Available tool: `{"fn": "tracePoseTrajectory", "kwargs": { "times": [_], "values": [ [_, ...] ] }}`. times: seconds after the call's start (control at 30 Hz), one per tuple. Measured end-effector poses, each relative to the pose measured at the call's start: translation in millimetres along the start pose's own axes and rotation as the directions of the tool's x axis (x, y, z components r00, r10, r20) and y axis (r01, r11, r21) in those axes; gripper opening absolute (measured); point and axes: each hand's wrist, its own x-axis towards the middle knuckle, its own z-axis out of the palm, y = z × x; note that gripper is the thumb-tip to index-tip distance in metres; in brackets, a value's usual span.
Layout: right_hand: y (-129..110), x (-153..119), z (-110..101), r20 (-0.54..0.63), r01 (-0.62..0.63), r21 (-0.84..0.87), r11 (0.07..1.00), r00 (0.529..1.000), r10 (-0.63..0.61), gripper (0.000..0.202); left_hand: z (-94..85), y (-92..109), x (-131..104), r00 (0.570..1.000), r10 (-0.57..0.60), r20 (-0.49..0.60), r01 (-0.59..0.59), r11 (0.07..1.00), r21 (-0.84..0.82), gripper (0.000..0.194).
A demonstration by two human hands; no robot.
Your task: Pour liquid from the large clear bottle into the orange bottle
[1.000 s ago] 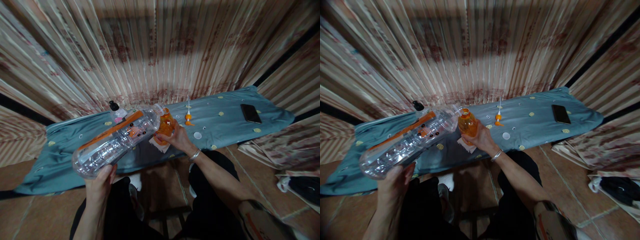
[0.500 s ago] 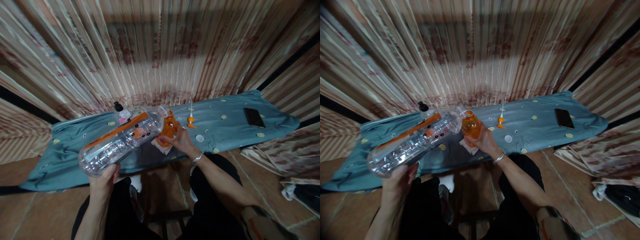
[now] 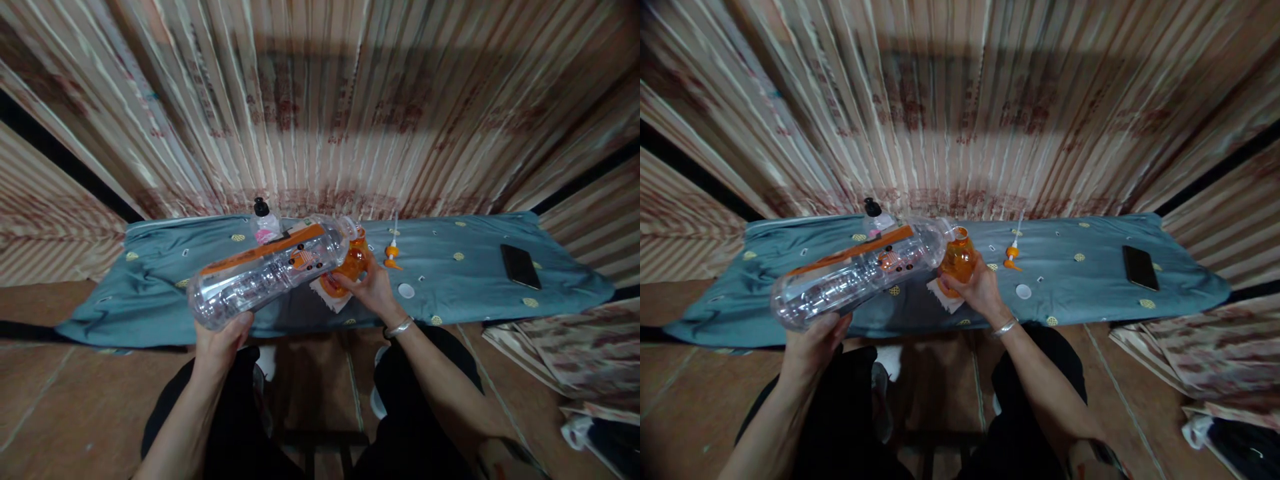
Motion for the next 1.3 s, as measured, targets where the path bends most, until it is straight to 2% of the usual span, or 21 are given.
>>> {"fn": "tracePoseTrajectory", "kwargs": {
  "times": [0.2, 0.33, 0.5, 0.87, 0.93, 1.07, 1.23, 1.3],
  "values": [
    [4, -1, 0, -0.017, 0.034, -0.044, 0.998, 0.999, -0.035, 0.070, -1.0, -6, 0, 0.998, -0.028, -0.058, 0.025, 0.999, -0.041, 0.061],
    [8, -1, -1, -0.035, 0.044, -0.061, 0.997, 0.998, -0.046, 0.073, -4.2, -9, -1, 0.997, -0.068, -0.028, 0.066, 0.996, -0.056, 0.058],
    [11, -2, -1, -0.045, 0.018, -0.090, 0.996, 0.999, -0.022, 0.076, -2.7, -7, -2, 0.998, -0.056, 0.007, 0.057, 0.996, -0.066, 0.074],
    [8, -1, -2, -0.036, -0.031, -0.071, 0.997, 0.999, 0.029, 0.080, -0.5, -9, 0, 0.999, -0.024, 0.027, 0.025, 0.998, -0.065, 0.064],
    [8, -2, -1, -0.040, -0.048, -0.052, 0.998, 0.998, 0.046, 0.084, 1.2, -8, 0, 1.000, 0.001, 0.024, 0.000, 0.998, -0.065, 0.070],
    [7, -2, 0, -0.053, -0.076, -0.027, 0.997, 0.996, 0.074, 0.086, 5.0, -5, 0, 0.999, 0.030, -0.017, -0.031, 0.997, -0.073, 0.095],
    [6, -2, 0, -0.031, -0.115, -0.013, 0.993, 0.993, 0.115, 0.085, 0.4, -6, -2, 1.000, -0.022, 0.010, 0.022, 0.998, -0.052, 0.103],
    [5, -2, 0, -0.038, -0.126, -0.021, 0.992, 0.991, 0.125, 0.085, -1.5, -8, -3, 1.000, -0.009, -0.010, 0.008, 0.999, -0.042, 0.103]
  ]
}}
